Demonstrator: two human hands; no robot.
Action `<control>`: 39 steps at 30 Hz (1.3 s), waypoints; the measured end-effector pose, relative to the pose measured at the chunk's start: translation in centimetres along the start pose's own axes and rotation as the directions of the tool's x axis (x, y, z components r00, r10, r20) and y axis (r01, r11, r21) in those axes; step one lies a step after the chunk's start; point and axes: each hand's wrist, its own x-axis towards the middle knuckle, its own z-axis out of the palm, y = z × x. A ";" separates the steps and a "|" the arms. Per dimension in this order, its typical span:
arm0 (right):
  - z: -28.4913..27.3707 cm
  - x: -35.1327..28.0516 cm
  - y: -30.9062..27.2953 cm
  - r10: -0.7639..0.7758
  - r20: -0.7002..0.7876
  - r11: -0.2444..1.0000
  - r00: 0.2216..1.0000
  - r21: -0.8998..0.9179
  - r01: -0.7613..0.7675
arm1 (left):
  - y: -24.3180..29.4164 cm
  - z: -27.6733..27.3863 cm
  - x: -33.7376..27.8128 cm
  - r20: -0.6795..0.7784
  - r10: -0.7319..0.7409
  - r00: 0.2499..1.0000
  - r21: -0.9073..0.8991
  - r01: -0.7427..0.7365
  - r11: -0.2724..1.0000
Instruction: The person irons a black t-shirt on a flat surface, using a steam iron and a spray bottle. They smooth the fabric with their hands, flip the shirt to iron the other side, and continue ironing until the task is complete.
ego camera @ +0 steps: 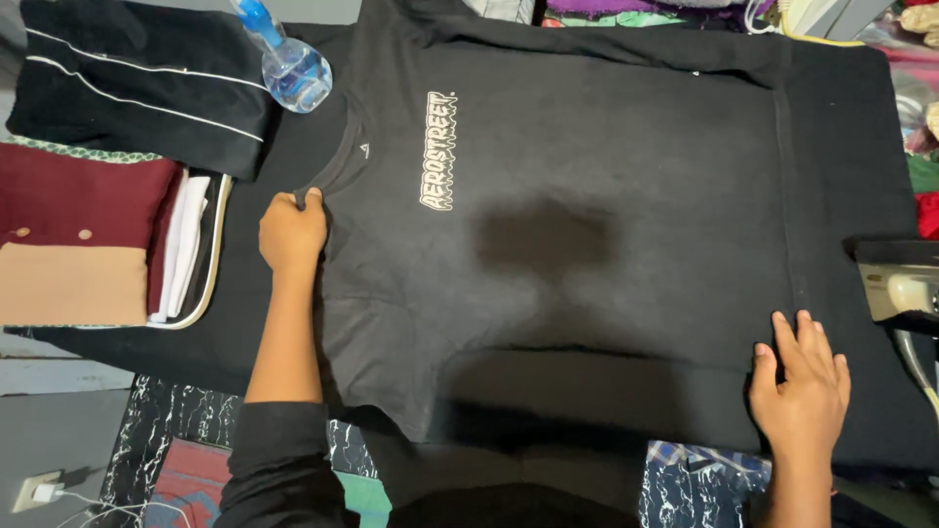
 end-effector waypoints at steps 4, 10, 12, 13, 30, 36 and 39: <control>-0.5 0.1 -0.3 0.065 0.078 0.998 0.995 0.022 -0.067 | 0.5 -1.4 -1.0 0.030 0.081 0.996 0.161 -0.085 0.983; -1.8 0.5 -1.1 0.123 0.183 0.992 0.975 0.016 -0.128 | 2.8 -5.2 -4.9 0.230 0.044 0.972 0.326 -0.120 0.938; -2.2 0.6 -1.6 0.147 0.214 0.988 0.966 0.019 -0.155 | 1.5 -4.9 -5.0 0.259 0.038 0.965 0.366 -0.134 0.921; -2.4 0.8 -1.7 0.144 0.227 0.988 0.963 0.016 -0.151 | 0.6 -4.5 -4.8 0.248 0.079 0.966 0.391 -0.174 0.904; -3.0 0.4 -1.6 0.199 0.286 0.977 0.937 0.016 -0.213 | -3.0 -4.4 -4.0 0.223 -0.046 0.974 0.236 -0.008 0.972; -3.4 0.5 -1.6 0.222 0.312 0.972 0.924 0.009 -0.236 | -2.7 -4.8 -5.5 0.163 -0.069 0.984 0.344 0.009 0.939; -3.9 0.5 -1.6 0.253 0.274 0.958 0.928 0.061 -0.279 | -2.8 -5.1 -7.1 0.087 0.017 0.996 0.367 -0.048 0.929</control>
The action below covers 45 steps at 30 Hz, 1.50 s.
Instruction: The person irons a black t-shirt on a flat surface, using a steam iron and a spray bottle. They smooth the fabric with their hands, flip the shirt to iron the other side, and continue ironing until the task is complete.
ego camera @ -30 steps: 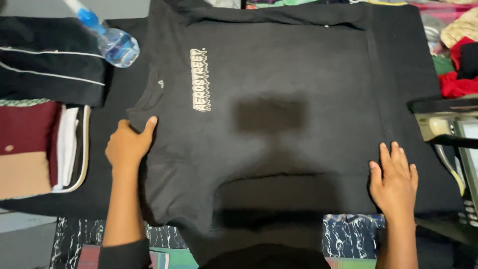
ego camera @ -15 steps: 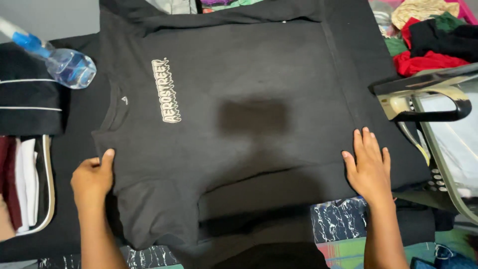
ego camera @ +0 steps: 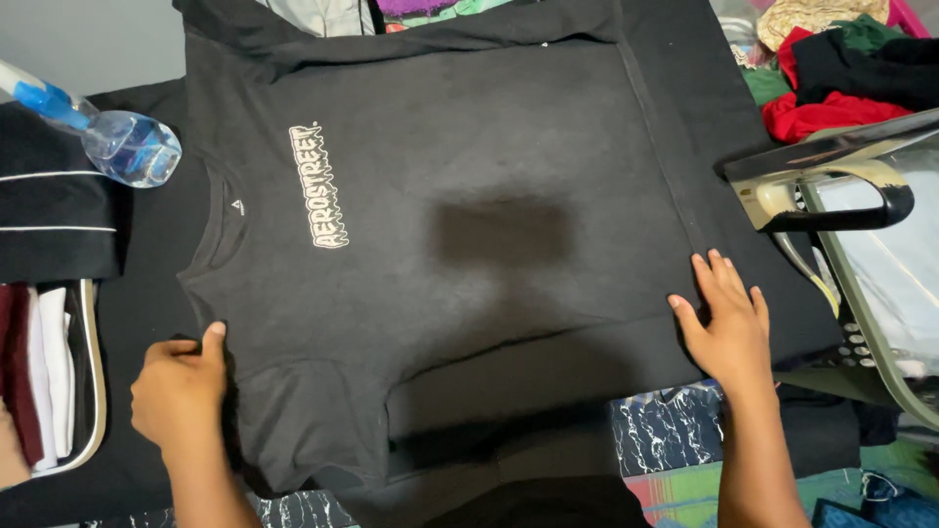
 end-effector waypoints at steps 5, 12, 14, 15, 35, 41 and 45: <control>0.3 0.3 4.3 0.136 -0.663 0.910 0.736 0.378 0.173 | 5.3 -3.4 -6.0 -0.360 0.485 0.797 0.051 -0.502 0.863; 1.0 7.2 9.6 0.107 -0.689 0.718 0.717 0.552 0.424 | 14.1 -0.8 -12.7 -0.240 0.762 0.601 -0.310 -0.792 0.526; 1.6 8.9 10.5 0.226 -0.615 0.621 0.756 0.689 0.375 | 14.4 1.9 -13.6 -0.016 0.819 0.574 -0.317 -0.779 0.541; 1.1 9.4 9.8 0.226 -0.615 0.627 0.755 0.685 0.370 | 14.4 2.5 -13.8 -0.012 0.821 0.571 -0.323 -0.779 0.537; -4.4 9.3 2.2 -0.349 -0.524 0.909 0.777 0.013 0.417 | 14.5 2.8 -14.6 0.009 0.874 0.485 -0.329 -0.824 0.461; -4.9 6.8 -5.7 -0.474 -0.264 0.880 0.840 -0.174 0.442 | 15.1 1.8 -13.6 0.356 0.809 0.468 -0.214 -0.801 0.558; -3.2 7.2 -5.4 -0.563 -0.208 0.808 0.800 -0.344 0.479 | 14.0 2.2 -13.2 0.345 0.806 0.481 -0.132 -0.825 0.549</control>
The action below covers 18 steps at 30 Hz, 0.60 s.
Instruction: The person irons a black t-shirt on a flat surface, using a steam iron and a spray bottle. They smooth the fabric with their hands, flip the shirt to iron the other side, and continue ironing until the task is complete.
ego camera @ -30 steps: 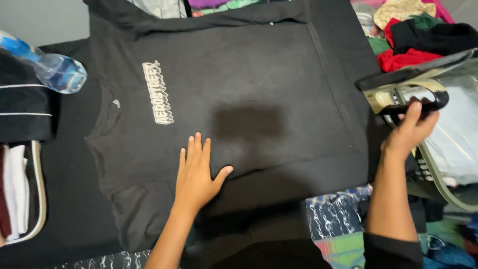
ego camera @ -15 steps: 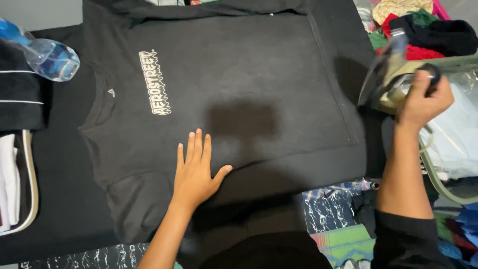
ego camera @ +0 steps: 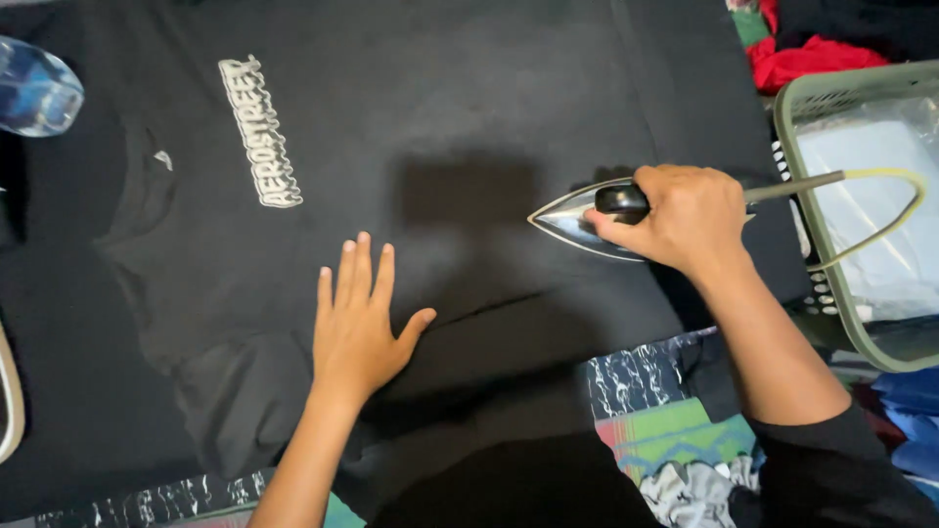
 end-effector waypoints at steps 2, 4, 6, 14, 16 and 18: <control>-0.3 0.0 0.1 -0.077 0.033 0.995 0.996 0.067 0.075 | -0.3 0.1 -0.1 -0.012 -0.013 1.000 0.037 0.014 0.999; -0.5 -0.5 0.8 -0.129 0.077 0.985 0.989 0.129 0.118 | -0.4 -0.1 -0.5 -0.017 -0.016 1.000 0.029 0.017 0.999; -1.1 -0.7 0.9 -0.180 0.109 0.969 0.978 0.193 0.157 | -0.4 -0.1 -0.8 -0.028 -0.018 0.999 0.026 0.019 0.999; -0.7 -0.7 -0.1 -0.085 0.076 0.996 0.993 -0.030 0.088 | -0.8 0.0 -1.3 -0.222 0.046 0.974 0.036 -0.039 0.999; -1.0 -0.9 -0.1 -0.099 0.074 0.995 0.992 0.000 0.099 | -0.8 0.0 -1.3 -0.219 0.050 0.974 0.028 -0.045 0.999; -1.3 -1.2 -0.1 -0.116 0.065 0.993 0.991 0.034 0.114 | -1.0 -0.1 -1.6 -0.220 0.049 0.974 0.024 -0.045 0.999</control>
